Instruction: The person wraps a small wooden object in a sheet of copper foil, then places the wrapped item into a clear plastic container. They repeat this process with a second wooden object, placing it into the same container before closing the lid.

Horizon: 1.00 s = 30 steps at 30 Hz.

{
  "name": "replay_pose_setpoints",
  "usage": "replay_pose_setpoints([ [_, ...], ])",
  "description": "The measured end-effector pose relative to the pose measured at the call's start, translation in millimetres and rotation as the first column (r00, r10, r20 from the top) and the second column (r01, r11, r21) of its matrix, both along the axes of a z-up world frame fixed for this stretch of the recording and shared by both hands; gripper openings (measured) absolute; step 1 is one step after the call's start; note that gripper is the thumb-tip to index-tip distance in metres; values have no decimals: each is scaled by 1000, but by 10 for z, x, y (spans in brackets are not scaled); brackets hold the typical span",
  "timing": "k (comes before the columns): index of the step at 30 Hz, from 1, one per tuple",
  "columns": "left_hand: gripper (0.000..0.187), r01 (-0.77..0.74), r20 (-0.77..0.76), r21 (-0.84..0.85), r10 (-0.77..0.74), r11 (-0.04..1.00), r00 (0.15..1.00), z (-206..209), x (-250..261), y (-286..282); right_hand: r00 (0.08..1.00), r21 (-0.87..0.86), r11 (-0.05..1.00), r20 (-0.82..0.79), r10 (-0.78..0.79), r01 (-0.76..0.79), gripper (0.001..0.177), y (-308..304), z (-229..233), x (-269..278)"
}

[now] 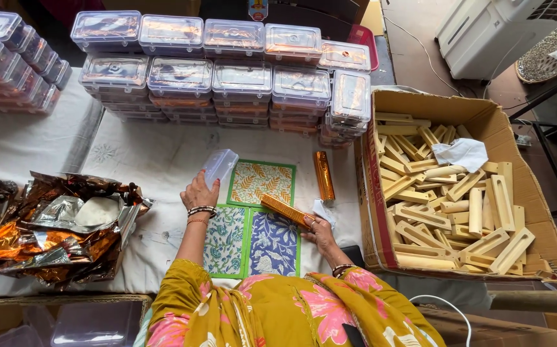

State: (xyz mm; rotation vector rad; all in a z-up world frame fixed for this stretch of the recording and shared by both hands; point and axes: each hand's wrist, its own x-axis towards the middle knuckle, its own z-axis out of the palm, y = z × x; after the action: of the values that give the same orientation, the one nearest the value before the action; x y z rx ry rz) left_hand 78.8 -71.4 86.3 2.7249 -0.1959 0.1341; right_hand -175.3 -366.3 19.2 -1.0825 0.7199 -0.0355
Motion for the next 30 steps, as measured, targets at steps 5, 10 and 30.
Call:
replay_pose_setpoints([
  [5, 55, -151, -118, -145, 134, 978, 984, -97, 269, 264, 1000, -11, 1000, -19, -20, 20, 46, 20, 22, 27],
  [10, 54, -336, -201, -405, 275, 850, 940, -435, 597, 583, 998, -14, 999, -39, -42, 42, 47, 23, 71, 34],
  [30, 40, -647, -637, -755, -349, 106, 687, -700, 352, 451, 988, -81, 988, -68, -135, 129, 41, 130, 64, 29],
])
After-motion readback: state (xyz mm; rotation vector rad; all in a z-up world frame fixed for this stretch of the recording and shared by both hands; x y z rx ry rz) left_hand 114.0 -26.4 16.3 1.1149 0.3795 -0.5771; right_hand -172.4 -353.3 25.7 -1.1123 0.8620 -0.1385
